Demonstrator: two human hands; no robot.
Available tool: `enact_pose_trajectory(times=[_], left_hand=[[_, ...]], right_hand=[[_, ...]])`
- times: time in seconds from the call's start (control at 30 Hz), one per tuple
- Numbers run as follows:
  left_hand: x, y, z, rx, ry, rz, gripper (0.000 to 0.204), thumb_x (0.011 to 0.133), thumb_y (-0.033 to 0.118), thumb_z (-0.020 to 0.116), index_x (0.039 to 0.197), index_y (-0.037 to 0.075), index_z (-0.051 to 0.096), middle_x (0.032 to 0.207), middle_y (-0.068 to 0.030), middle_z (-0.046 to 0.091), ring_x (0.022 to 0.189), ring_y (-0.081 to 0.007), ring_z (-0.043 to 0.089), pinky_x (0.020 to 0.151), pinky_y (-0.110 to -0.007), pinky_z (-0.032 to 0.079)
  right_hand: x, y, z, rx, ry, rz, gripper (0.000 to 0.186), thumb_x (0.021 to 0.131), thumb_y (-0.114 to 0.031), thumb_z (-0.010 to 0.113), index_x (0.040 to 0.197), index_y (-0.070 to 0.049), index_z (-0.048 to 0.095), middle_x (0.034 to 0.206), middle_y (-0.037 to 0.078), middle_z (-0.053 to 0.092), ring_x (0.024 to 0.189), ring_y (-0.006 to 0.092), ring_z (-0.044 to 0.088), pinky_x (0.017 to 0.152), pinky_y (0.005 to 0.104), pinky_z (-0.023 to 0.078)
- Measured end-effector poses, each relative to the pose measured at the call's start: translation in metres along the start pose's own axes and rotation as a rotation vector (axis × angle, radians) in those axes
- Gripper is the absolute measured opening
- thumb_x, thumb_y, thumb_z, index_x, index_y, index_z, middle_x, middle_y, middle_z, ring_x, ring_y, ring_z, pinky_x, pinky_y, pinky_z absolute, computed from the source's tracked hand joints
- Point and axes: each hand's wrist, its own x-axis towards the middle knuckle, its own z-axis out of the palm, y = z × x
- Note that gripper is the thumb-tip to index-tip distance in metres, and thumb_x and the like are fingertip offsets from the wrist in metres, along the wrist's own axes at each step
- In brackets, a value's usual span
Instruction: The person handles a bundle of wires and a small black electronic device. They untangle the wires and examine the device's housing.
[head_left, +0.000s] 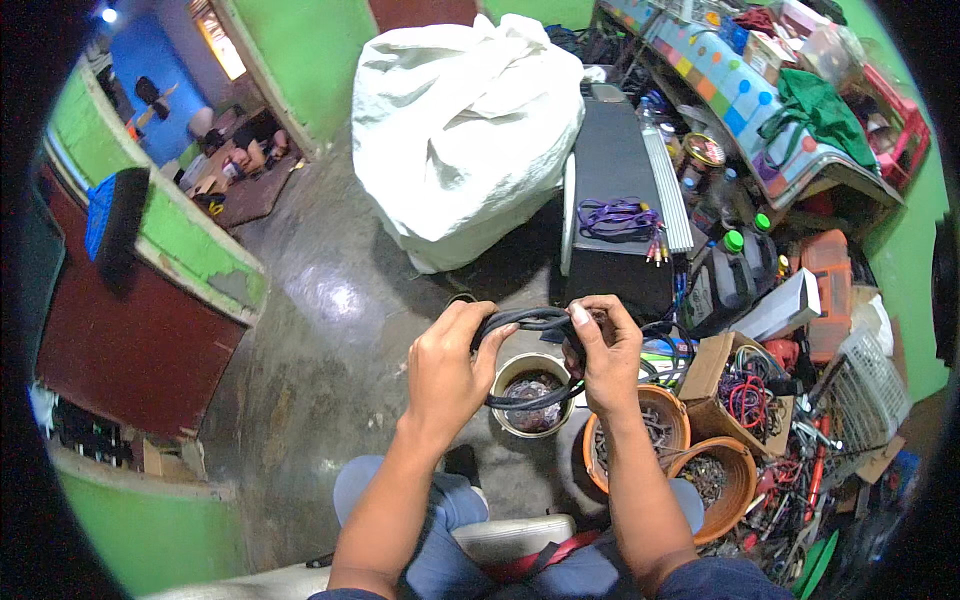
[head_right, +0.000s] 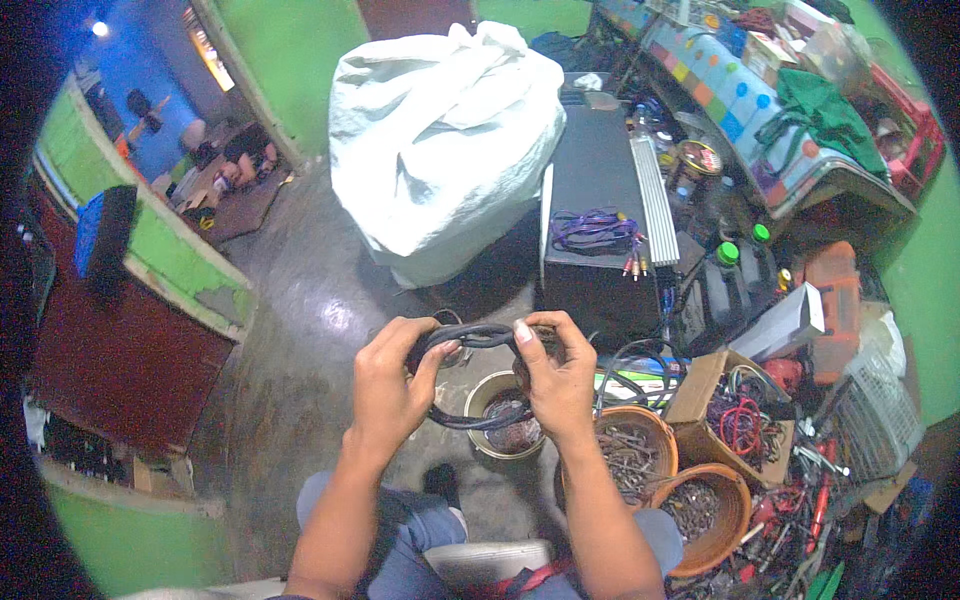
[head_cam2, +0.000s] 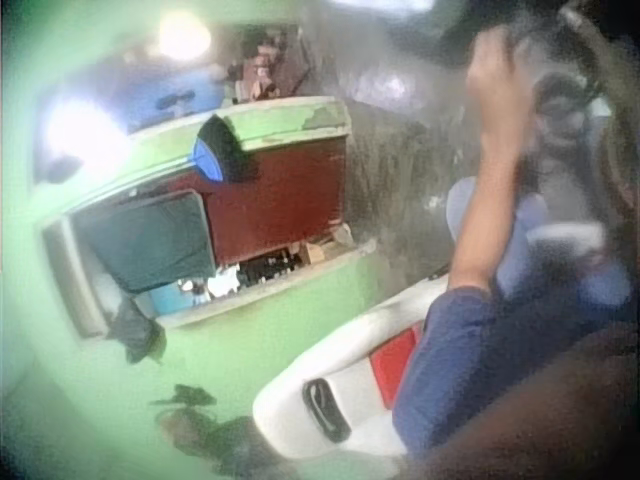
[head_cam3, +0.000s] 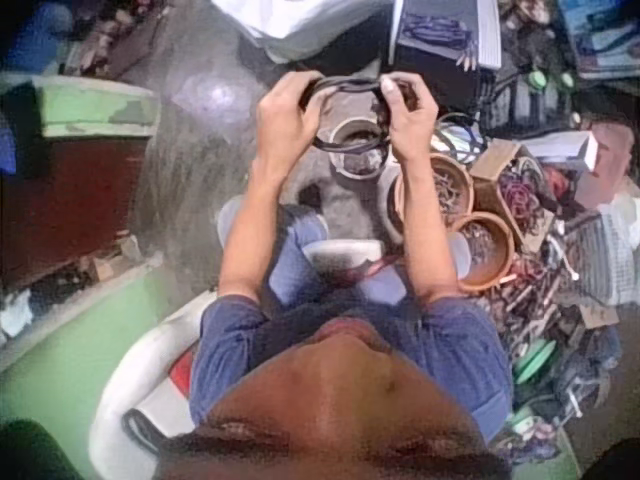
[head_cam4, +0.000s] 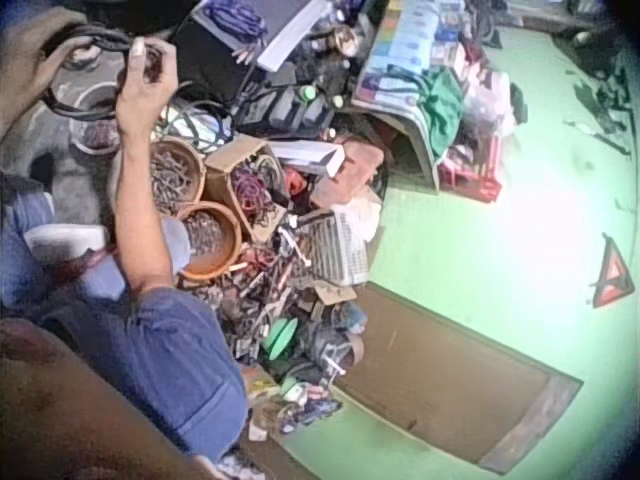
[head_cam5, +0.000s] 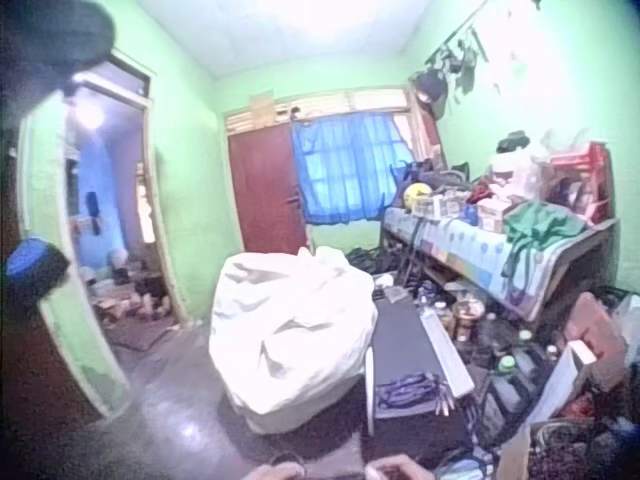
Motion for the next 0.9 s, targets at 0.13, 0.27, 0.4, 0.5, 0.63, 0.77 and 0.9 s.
enact_pose_trajectory(times=[0.13, 0.27, 0.4, 0.5, 0.63, 0.77, 0.9], left_hand=[[-0.012, 0.001, -0.016, 0.091, -0.068, -0.007, 0.018, 0.086, 0.008, 0.071, 0.101, -0.002, 0.066, 0.081, -0.0189, 0.069, 0.068, -0.0331, 0.069, 0.063, -0.038, 0.053], [-0.035, -0.010, -0.027, 0.001, 0.001, -0.039, 0.014, 0.092, 0.005, 0.065, 0.102, -0.004, 0.063, 0.074, -0.0164, 0.070, 0.062, -0.0239, 0.070, 0.057, -0.035, 0.055], [-0.043, -0.007, -0.031, -0.290, 0.026, -0.227, 0.012, 0.099, 0.009, 0.059, 0.103, -0.002, 0.059, 0.077, -0.0086, 0.066, 0.064, -0.0129, 0.067, 0.051, -0.026, 0.057], [-0.049, 0.002, -0.027, -0.520, 0.068, -0.339, 0.012, 0.100, 0.011, 0.058, 0.102, -0.001, 0.058, 0.079, -0.0065, 0.063, 0.062, -0.0109, 0.063, 0.049, -0.025, 0.054], [-0.051, 0.005, -0.015, -0.901, 0.130, -0.442, 0.017, 0.098, 0.016, 0.065, 0.102, 0.000, 0.060, 0.080, -0.0038, 0.064, 0.060, -0.0078, 0.058, 0.049, -0.022, 0.049], [-0.057, 0.007, -0.009, -1.110, -0.011, -0.543, 0.018, 0.095, 0.017, 0.070, 0.104, 0.004, 0.062, 0.080, -0.0009, 0.061, 0.065, -0.0079, 0.058, 0.055, -0.024, 0.048], [-0.061, 0.012, 0.004, -1.225, -0.009, -0.570, 0.022, 0.095, 0.019, 0.069, 0.108, 0.003, 0.062, 0.080, -0.0013, 0.061, 0.065, -0.0100, 0.060, 0.055, -0.023, 0.050]], right_hand=[[0.009, 0.000, 0.006, -0.125, -0.102, -0.306, 0.011, 0.093, -0.010, 0.070, 0.092, -0.003, 0.063, 0.085, 0.003, 0.063, 0.060, 0.0061, 0.056, 0.048, 0.0203, 0.044], [-0.014, -0.009, 0.023, 0.134, -0.211, -0.112, 0.009, 0.093, -0.003, 0.067, 0.089, 0.001, 0.059, 0.095, 0.006, 0.061, 0.074, 0.0120, 0.064, 0.051, 0.0256, 0.056], [-0.025, -0.010, 0.031, 0.125, -0.239, -0.209, 0.010, 0.094, -0.006, 0.065, 0.087, 0.000, 0.060, 0.094, 0.006, 0.060, 0.079, 0.0093, 0.061, 0.052, 0.0251, 0.056], [-0.026, -0.014, 0.024, -0.067, -0.183, -0.342, 0.011, 0.095, -0.011, 0.067, 0.090, -0.002, 0.063, 0.085, 0.002, 0.061, 0.072, 0.0067, 0.060, 0.051, 0.0225, 0.049], [-0.049, -0.038, 0.014, -0.032, -0.165, -0.162, 0.015, 0.097, -0.018, 0.067, 0.098, -0.004, 0.064, 0.078, -0.002, 0.062, 0.062, 0.0040, 0.055, 0.051, 0.0220, 0.044], [-0.076, -0.053, 0.004, -0.196, -0.073, -0.229, 0.016, 0.095, -0.015, 0.068, 0.104, -0.003, 0.063, 0.084, 0.000, 0.063, 0.070, 0.0056, 0.058, 0.059, 0.0231, 0.048], [-0.097, -0.055, -0.015, -0.305, -0.116, -0.229, 0.035, 0.097, -0.012, 0.064, 0.130, -0.003, 0.058, 0.109, 0.011, 0.064, 0.085, 0.0110, 0.066, 0.069, 0.0252, 0.054]])
